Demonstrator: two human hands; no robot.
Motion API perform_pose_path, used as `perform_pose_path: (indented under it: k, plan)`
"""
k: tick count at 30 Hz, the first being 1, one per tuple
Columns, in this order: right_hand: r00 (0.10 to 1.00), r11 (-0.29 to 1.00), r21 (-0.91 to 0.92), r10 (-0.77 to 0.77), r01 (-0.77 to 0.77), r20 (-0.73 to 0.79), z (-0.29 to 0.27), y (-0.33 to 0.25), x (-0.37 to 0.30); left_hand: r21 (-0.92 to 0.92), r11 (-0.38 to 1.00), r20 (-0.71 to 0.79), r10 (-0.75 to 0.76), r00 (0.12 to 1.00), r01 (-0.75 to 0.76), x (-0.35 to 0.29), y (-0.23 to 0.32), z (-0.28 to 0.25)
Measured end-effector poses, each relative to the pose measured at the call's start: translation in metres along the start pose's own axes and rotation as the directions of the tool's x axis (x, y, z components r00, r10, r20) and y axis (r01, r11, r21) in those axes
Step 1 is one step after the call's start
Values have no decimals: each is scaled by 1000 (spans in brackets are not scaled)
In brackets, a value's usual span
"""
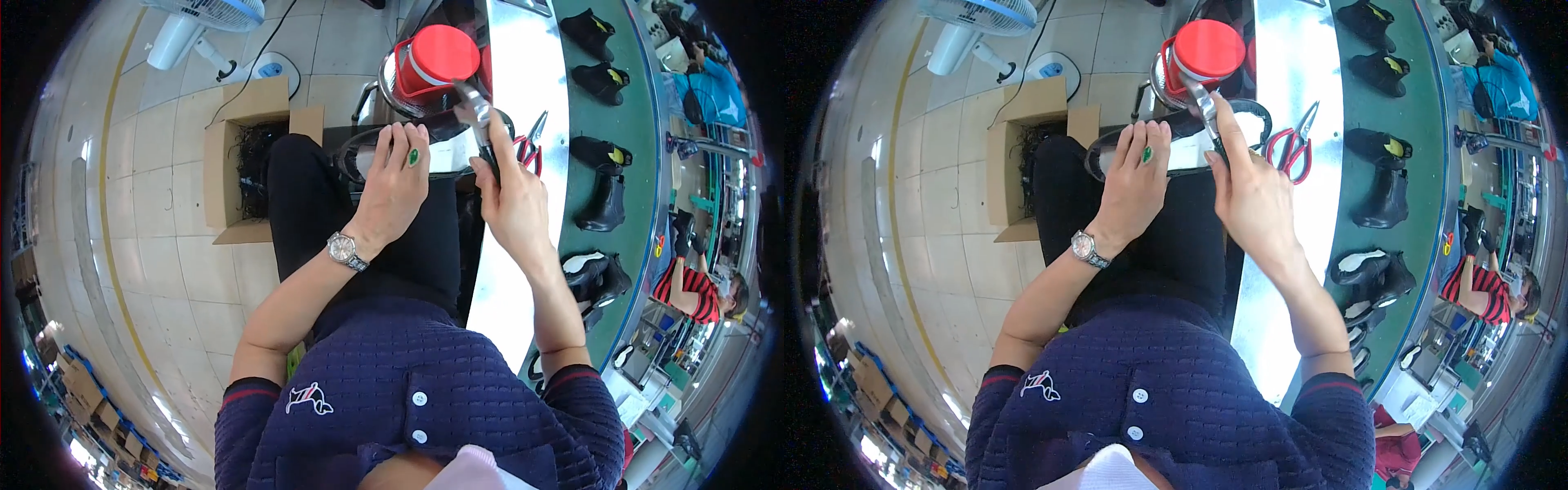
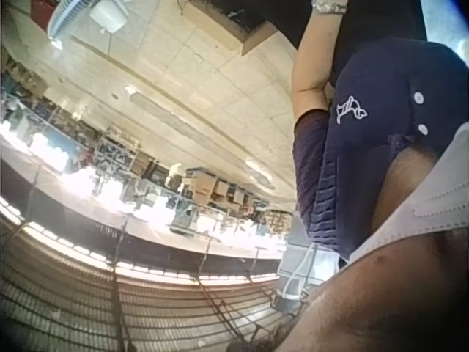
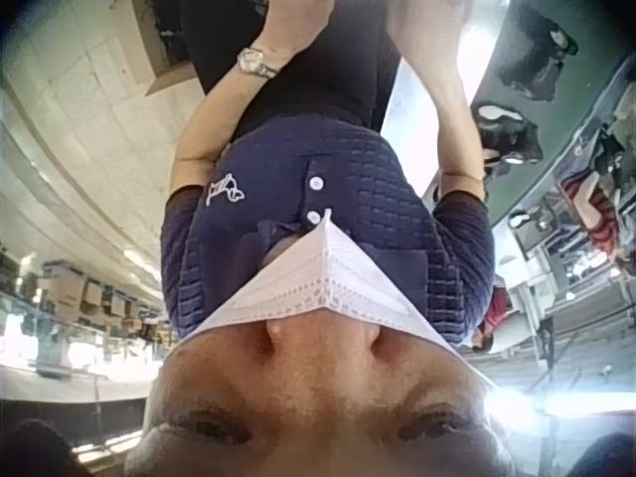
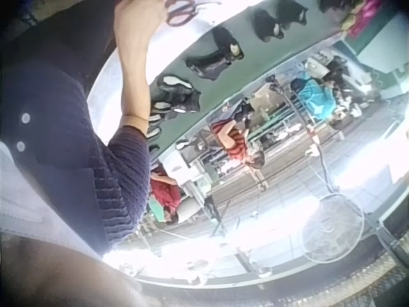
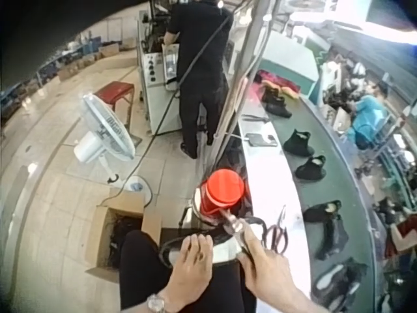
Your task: Assembling and finishing components of a black leather boot at a workbench.
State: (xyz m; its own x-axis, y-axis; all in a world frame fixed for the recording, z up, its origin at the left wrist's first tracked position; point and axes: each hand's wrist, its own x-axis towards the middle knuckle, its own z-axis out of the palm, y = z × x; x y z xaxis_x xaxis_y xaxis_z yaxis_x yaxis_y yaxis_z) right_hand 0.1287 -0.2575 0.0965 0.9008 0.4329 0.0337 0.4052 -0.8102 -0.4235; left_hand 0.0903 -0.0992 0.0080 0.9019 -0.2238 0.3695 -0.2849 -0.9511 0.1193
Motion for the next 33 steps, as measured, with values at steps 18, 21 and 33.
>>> perform_pose_path:
  k: [18,21,33]
  plan:
    - [999,999,-5,-32,32,5,27,-21,-5,36,991,172,-130,977,126,-8,-14,-32]
    - [976,992,-127,11,17,215,28,-16,3,57,995,130,-84,988,77,-14,-17,-26]
    - [992,993,-26,-116,118,44,13,3,18,-549,828,136,-43,990,111,-22,-51,-28]
